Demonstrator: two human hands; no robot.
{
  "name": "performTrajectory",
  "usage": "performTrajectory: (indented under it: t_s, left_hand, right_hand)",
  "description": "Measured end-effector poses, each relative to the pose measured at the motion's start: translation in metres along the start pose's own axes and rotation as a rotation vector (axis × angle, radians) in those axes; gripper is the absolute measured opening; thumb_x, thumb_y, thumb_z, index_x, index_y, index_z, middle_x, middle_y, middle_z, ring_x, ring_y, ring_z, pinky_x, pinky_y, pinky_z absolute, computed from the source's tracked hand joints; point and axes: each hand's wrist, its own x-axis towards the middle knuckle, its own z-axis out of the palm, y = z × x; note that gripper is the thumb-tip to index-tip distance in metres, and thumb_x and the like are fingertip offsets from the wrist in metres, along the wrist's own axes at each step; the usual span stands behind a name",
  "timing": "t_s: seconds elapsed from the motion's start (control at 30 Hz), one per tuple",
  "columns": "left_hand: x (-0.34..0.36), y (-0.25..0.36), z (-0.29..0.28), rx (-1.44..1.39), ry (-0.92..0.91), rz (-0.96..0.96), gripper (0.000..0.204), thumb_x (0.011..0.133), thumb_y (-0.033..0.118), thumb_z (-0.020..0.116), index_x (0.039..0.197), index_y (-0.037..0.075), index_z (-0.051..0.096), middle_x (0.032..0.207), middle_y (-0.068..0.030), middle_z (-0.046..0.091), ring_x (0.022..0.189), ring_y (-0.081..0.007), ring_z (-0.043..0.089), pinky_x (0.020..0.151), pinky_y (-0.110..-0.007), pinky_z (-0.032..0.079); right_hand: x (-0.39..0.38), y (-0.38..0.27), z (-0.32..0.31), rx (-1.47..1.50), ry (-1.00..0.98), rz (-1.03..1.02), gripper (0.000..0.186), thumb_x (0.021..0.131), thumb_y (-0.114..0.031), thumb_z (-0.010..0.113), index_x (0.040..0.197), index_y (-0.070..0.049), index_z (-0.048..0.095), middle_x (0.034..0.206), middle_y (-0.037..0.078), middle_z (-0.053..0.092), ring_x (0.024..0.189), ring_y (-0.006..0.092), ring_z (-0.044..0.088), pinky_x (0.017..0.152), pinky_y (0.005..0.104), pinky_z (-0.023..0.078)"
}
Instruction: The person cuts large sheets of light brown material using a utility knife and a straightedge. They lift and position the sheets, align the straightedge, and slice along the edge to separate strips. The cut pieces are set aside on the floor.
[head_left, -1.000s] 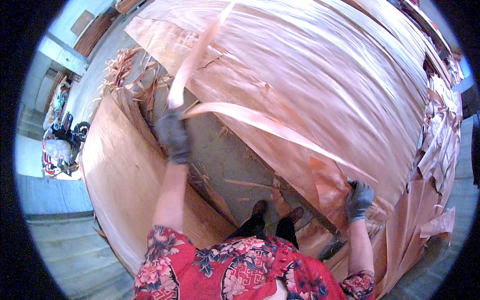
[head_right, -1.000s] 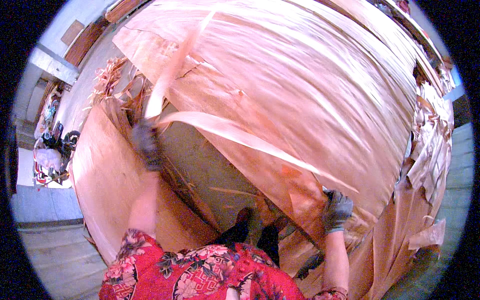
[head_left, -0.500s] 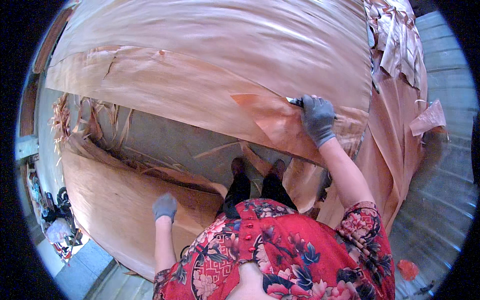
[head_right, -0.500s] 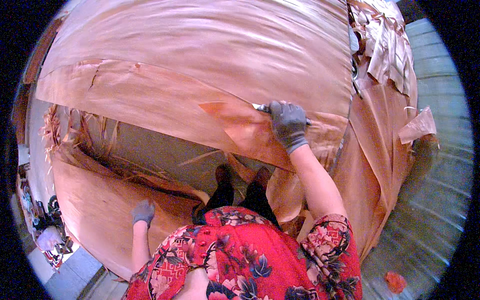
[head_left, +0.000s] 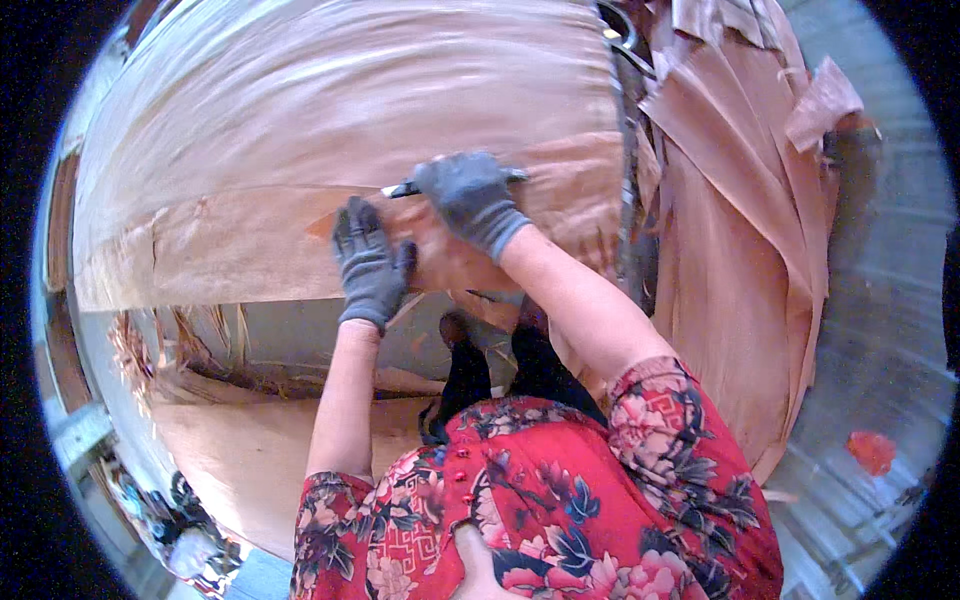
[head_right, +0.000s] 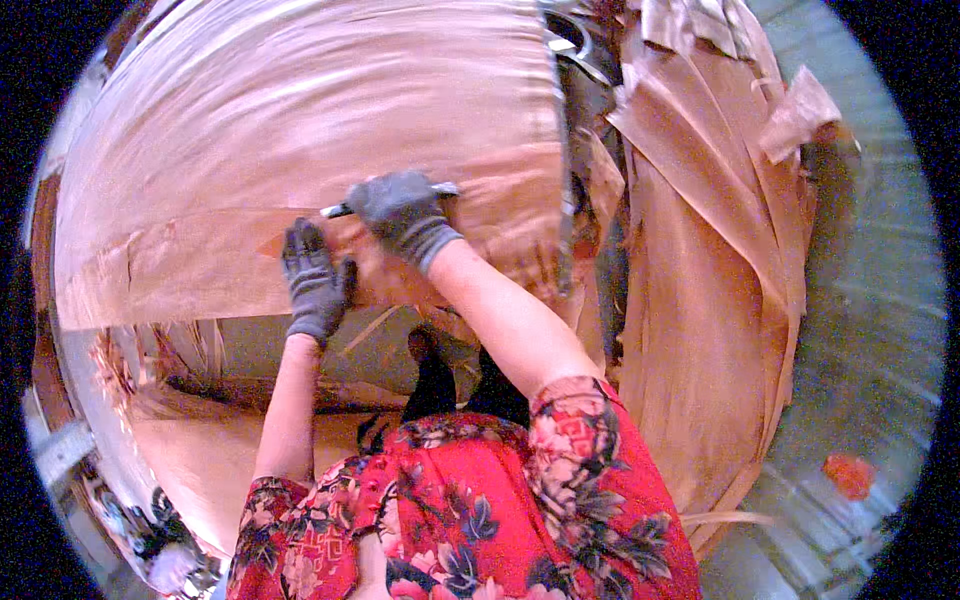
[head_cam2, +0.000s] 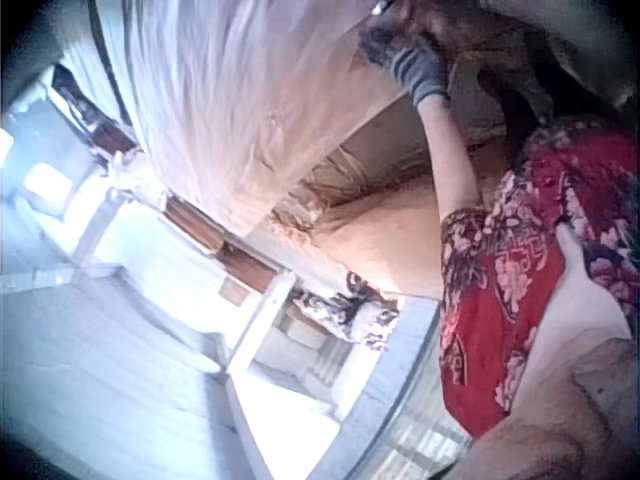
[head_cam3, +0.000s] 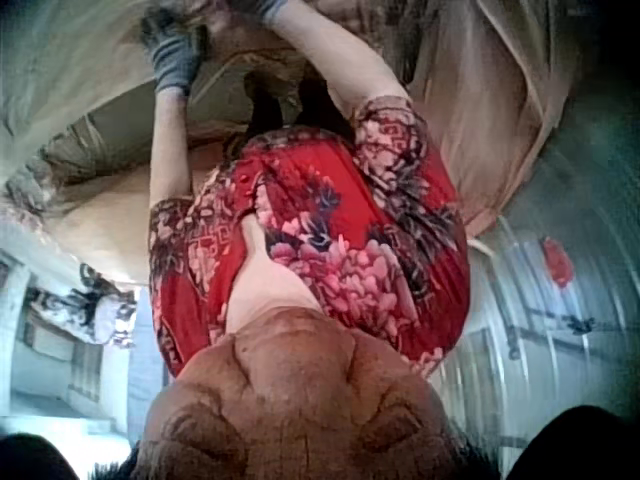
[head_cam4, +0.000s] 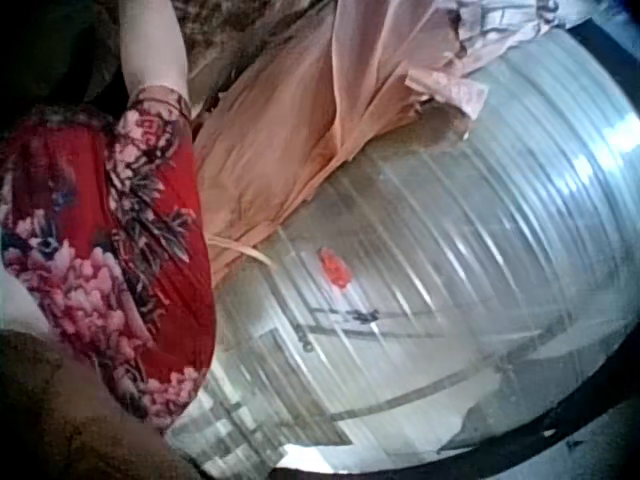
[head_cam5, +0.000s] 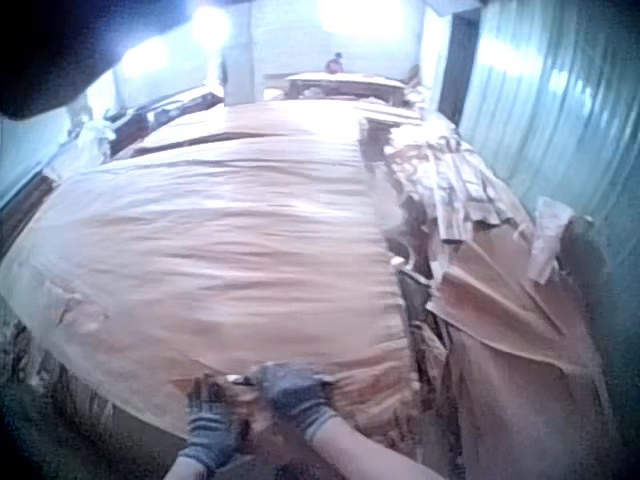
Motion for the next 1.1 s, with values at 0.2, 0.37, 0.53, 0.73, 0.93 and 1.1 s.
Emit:
performTrajectory:
  t_s: [0.2, 0.37, 0.53, 0.73, 0.93, 1.1]
  left_hand:
    - [0.005, 0.007, -0.013, 0.046, -0.042, 0.003, 0.074, 0.083, 0.042, 0.047, 0.141, 0.009, 0.015, 0.146, -0.0183, 0.01, 0.135, -0.0354, 0.009, 0.108, -0.046, 0.006]
    - [0.001, 0.003, -0.015, 0.076, -0.058, -0.007, 0.072, 0.083, 0.043, 0.047, 0.142, 0.015, 0.017, 0.146, -0.0189, 0.011, 0.134, -0.0369, 0.01, 0.108, -0.048, 0.006]
    - [0.009, 0.006, -0.013, 0.036, -0.064, -0.022, 0.068, 0.082, 0.047, 0.046, 0.141, 0.022, 0.023, 0.145, -0.0201, 0.012, 0.133, -0.038, 0.011, 0.107, -0.05, 0.008]
    - [0.002, 0.002, -0.013, 0.036, -0.072, -0.047, 0.068, 0.081, 0.049, 0.046, 0.14, 0.024, 0.024, 0.145, -0.0199, 0.012, 0.133, -0.0375, 0.013, 0.107, -0.049, 0.008]
    - [0.002, 0.005, -0.014, 0.0, -0.041, -0.065, 0.067, 0.08, 0.051, 0.047, 0.139, 0.027, 0.027, 0.145, -0.0189, 0.015, 0.132, -0.0377, 0.015, 0.107, -0.05, 0.01]
    - [0.001, 0.006, -0.013, 0.029, 0.002, -0.059, 0.067, 0.08, 0.052, 0.045, 0.139, 0.025, 0.026, 0.144, -0.0186, 0.016, 0.132, -0.0377, 0.017, 0.107, -0.049, 0.012]
  right_hand:
    - [-0.002, 0.062, -0.072, 0.477, 0.091, 0.13, 0.02, 0.085, -0.01, 0.052, 0.104, -0.009, 0.057, 0.088, 0.01, 0.063, 0.073, 0.0262, 0.061, 0.062, 0.0337, 0.049]
    - [-0.022, 0.111, -0.151, 0.472, -0.104, 0.276, 0.024, 0.087, -0.008, 0.05, 0.11, -0.006, 0.056, 0.088, 0.015, 0.062, 0.079, 0.0266, 0.063, 0.067, 0.0346, 0.048]
    - [-0.057, 0.051, -0.138, 0.401, -0.7, 0.061, 0.016, 0.082, -0.018, 0.054, 0.095, -0.009, 0.055, 0.08, 0.014, 0.061, 0.069, 0.0315, 0.061, 0.056, 0.0401, 0.048]
    - [-0.05, -0.006, -0.091, 0.364, -0.822, -0.178, 0.012, 0.082, -0.02, 0.052, 0.085, -0.008, 0.051, 0.073, 0.013, 0.062, 0.065, 0.029, 0.063, 0.052, 0.0401, 0.05]
    - [-0.037, -0.023, -0.084, 0.233, -0.917, -0.23, 0.009, 0.08, -0.015, 0.049, 0.084, -0.01, 0.054, 0.075, 0.013, 0.064, 0.067, 0.0281, 0.065, 0.051, 0.0403, 0.051]
    - [-0.036, -0.025, -0.089, 0.185, -0.948, -0.219, 0.01, 0.081, -0.017, 0.049, 0.083, -0.01, 0.055, 0.075, 0.014, 0.064, 0.067, 0.0288, 0.065, 0.052, 0.0416, 0.051]
